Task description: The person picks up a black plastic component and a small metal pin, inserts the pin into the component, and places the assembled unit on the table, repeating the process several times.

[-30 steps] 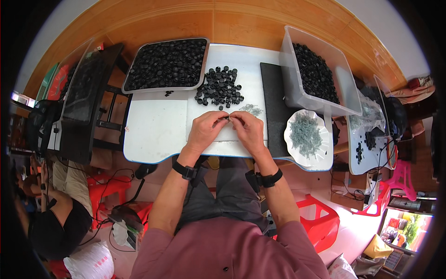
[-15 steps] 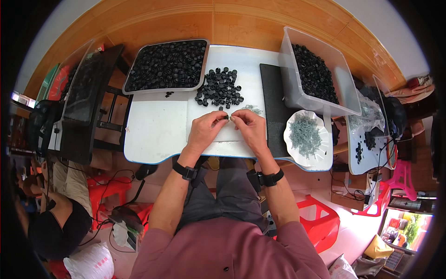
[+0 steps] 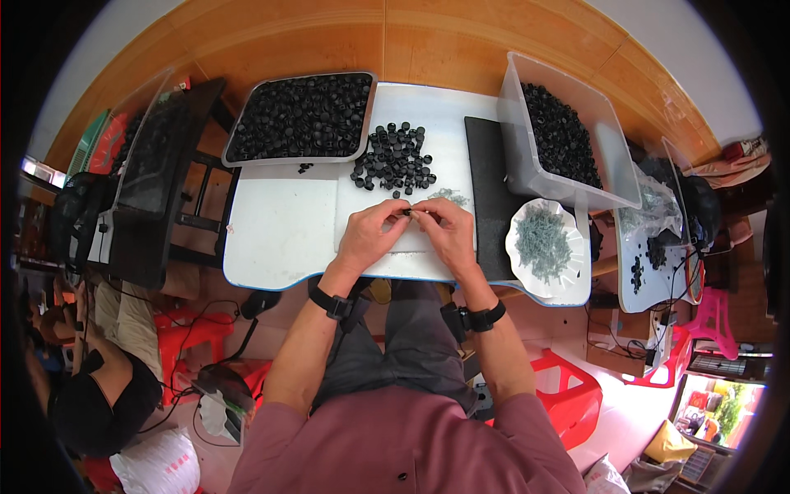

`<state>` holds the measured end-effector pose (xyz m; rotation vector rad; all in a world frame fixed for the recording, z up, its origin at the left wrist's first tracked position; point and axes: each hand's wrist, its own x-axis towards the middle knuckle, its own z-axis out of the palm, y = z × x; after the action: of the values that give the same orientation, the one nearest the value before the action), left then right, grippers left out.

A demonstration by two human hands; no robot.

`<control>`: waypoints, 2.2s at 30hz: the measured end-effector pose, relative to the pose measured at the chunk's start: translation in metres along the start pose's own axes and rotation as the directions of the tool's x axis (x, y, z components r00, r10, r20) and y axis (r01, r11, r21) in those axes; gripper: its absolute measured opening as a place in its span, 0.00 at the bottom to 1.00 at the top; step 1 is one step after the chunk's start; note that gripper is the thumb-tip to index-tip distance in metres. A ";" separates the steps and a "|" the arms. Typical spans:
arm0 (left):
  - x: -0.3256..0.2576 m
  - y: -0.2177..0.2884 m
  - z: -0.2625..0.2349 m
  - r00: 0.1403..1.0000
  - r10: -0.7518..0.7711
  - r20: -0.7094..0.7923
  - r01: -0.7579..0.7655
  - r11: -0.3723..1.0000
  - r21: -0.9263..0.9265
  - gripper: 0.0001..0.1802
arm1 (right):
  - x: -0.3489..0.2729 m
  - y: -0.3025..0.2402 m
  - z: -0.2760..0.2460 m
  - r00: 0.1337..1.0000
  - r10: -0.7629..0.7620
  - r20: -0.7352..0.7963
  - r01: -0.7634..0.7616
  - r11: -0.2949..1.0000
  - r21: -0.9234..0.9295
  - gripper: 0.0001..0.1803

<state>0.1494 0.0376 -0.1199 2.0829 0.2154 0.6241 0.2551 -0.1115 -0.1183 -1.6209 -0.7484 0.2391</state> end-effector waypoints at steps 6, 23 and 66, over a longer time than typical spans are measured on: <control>0.000 0.002 0.000 0.994 -0.065 -0.084 0.054 0.991 -0.126 0.13 | -0.001 -0.010 -0.001 0.996 -0.092 -0.011 0.092 0.995 -0.033 0.09; 0.003 0.003 -0.003 0.999 -0.045 -0.026 0.042 0.993 -0.110 0.11 | -0.002 -0.010 0.002 0.953 -0.301 0.032 0.299 0.921 -0.249 0.13; 0.004 0.001 -0.001 0.995 0.033 -0.098 -0.034 0.999 -0.006 0.07 | -0.004 0.001 0.001 0.999 -0.022 -0.024 0.022 0.999 -0.029 0.11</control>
<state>0.1520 0.0392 -0.1174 2.0547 0.2341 0.7468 0.2516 -0.1133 -0.1202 -1.6388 -0.7540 0.1937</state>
